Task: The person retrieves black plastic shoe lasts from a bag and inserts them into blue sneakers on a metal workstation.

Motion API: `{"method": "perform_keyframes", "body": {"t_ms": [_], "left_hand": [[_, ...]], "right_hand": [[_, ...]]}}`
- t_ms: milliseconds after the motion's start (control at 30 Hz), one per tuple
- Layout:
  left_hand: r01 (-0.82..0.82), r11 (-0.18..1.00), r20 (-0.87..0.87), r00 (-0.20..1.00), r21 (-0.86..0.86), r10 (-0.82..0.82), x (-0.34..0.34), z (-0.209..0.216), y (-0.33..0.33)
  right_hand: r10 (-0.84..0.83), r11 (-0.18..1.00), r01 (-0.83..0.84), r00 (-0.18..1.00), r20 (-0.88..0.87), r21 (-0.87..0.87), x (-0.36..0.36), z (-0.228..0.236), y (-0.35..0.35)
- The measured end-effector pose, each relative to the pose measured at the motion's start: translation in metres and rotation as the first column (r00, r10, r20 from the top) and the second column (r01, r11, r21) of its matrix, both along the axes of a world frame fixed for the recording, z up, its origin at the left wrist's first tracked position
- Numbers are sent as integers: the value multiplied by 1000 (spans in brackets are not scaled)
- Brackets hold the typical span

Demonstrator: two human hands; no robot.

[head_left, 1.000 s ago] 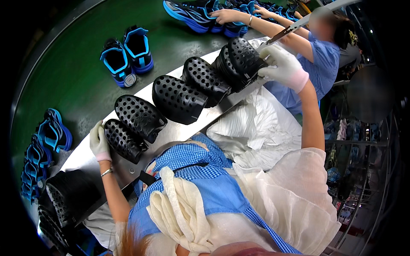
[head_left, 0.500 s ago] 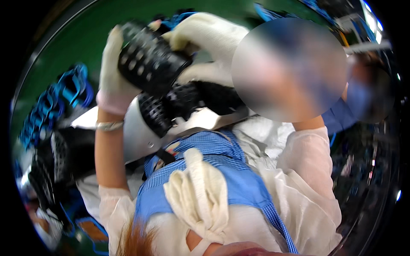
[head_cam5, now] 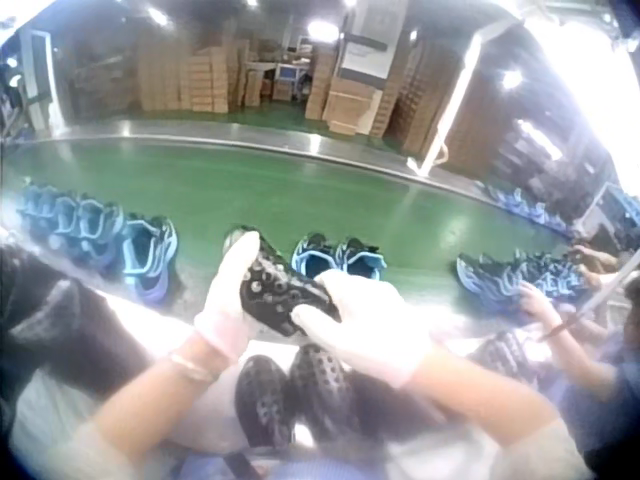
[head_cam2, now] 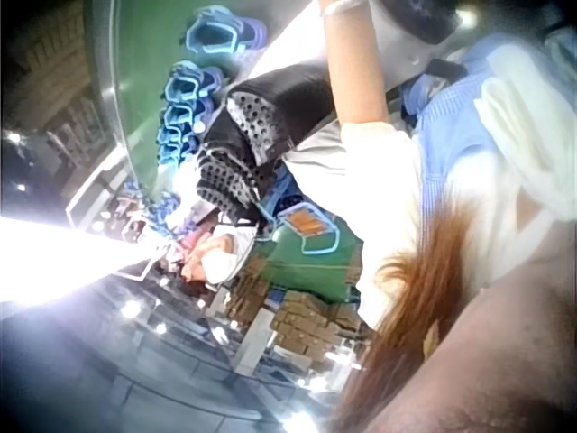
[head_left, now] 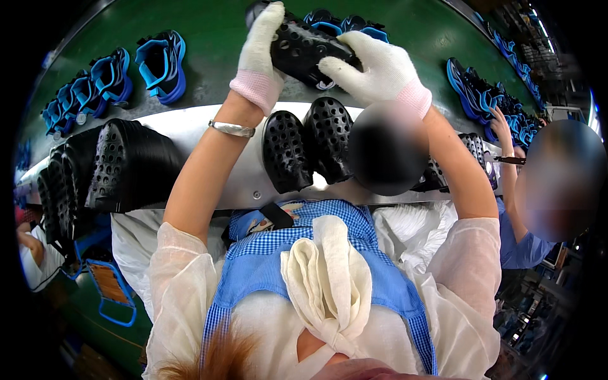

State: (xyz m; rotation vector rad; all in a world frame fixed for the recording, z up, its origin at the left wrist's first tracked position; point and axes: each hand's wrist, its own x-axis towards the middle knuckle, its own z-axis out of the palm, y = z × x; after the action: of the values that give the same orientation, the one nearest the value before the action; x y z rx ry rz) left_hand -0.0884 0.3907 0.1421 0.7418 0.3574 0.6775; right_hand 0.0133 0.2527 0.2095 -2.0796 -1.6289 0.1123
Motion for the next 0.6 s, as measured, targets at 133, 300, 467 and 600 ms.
{"method": "perform_keyframes", "body": {"t_ms": [133, 300, 467, 600], "left_hand": [[245, 918, -308, 940, 313, -146, 9, -25, 13], [403, 224, -432, 896, 887, 101, 31, -76, 13], [543, 30, -531, 806, 839, 263, 52, -103, 24], [603, 78, -600, 755, 794, 267, 52, -99, 9]], "right_hand": [[119, 987, -81, 949, 292, -141, 33, 8, -9], [-182, 852, 261, 960, 210, -454, 76, -4, -11], [-79, 812, 108, 994, 76, -574, 84, -8, 10], [-104, 757, 18, 990, -93, -653, 104, -14, 24]]}}
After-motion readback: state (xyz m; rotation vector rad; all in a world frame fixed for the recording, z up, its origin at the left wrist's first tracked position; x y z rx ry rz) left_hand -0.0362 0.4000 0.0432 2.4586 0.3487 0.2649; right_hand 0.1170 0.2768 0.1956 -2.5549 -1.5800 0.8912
